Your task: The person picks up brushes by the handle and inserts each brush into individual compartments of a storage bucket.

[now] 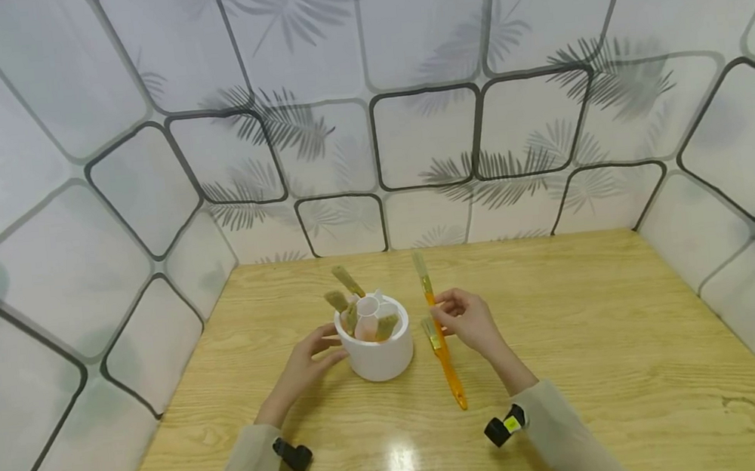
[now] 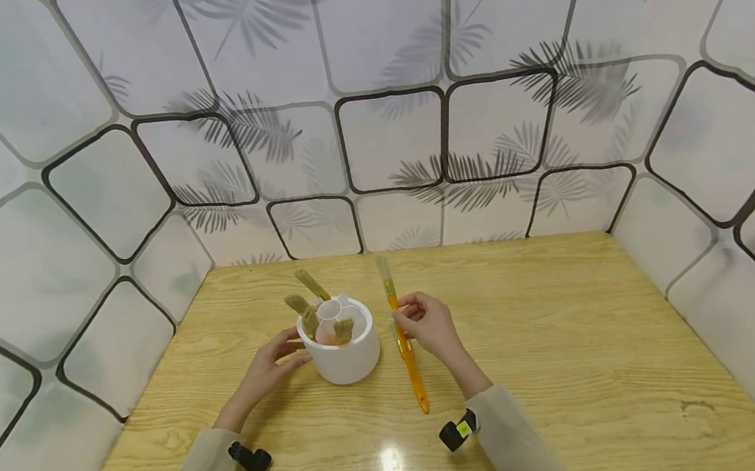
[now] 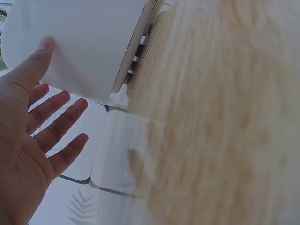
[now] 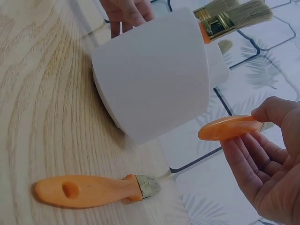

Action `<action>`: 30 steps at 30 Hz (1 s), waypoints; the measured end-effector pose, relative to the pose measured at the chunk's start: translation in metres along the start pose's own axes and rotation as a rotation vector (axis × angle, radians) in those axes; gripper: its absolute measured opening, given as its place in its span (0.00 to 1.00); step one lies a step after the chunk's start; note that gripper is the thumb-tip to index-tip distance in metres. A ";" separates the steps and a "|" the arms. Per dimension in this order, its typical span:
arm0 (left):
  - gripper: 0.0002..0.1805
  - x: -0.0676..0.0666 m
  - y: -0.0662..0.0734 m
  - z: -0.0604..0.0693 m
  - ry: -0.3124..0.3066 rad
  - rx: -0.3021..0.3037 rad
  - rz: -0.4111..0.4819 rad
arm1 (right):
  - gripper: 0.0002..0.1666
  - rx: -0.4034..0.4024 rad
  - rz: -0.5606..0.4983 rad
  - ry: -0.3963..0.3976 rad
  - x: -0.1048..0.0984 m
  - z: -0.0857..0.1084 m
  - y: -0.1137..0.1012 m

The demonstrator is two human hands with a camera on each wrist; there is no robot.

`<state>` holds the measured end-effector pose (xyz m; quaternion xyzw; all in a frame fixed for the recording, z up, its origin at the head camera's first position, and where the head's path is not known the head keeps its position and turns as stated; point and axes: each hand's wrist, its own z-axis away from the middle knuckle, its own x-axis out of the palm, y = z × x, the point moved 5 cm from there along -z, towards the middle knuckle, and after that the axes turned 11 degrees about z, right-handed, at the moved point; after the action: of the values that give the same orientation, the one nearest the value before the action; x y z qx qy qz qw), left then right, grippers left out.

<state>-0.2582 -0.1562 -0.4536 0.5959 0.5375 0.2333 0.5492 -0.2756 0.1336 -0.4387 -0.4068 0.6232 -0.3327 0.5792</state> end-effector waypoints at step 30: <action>0.26 0.001 0.002 0.000 0.000 -0.003 0.000 | 0.14 -0.107 -0.031 0.016 -0.003 0.007 -0.038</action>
<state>-0.2577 -0.1552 -0.4523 0.5949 0.5371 0.2342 0.5503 -0.2640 0.1197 -0.4042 -0.4439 0.6385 -0.3111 0.5464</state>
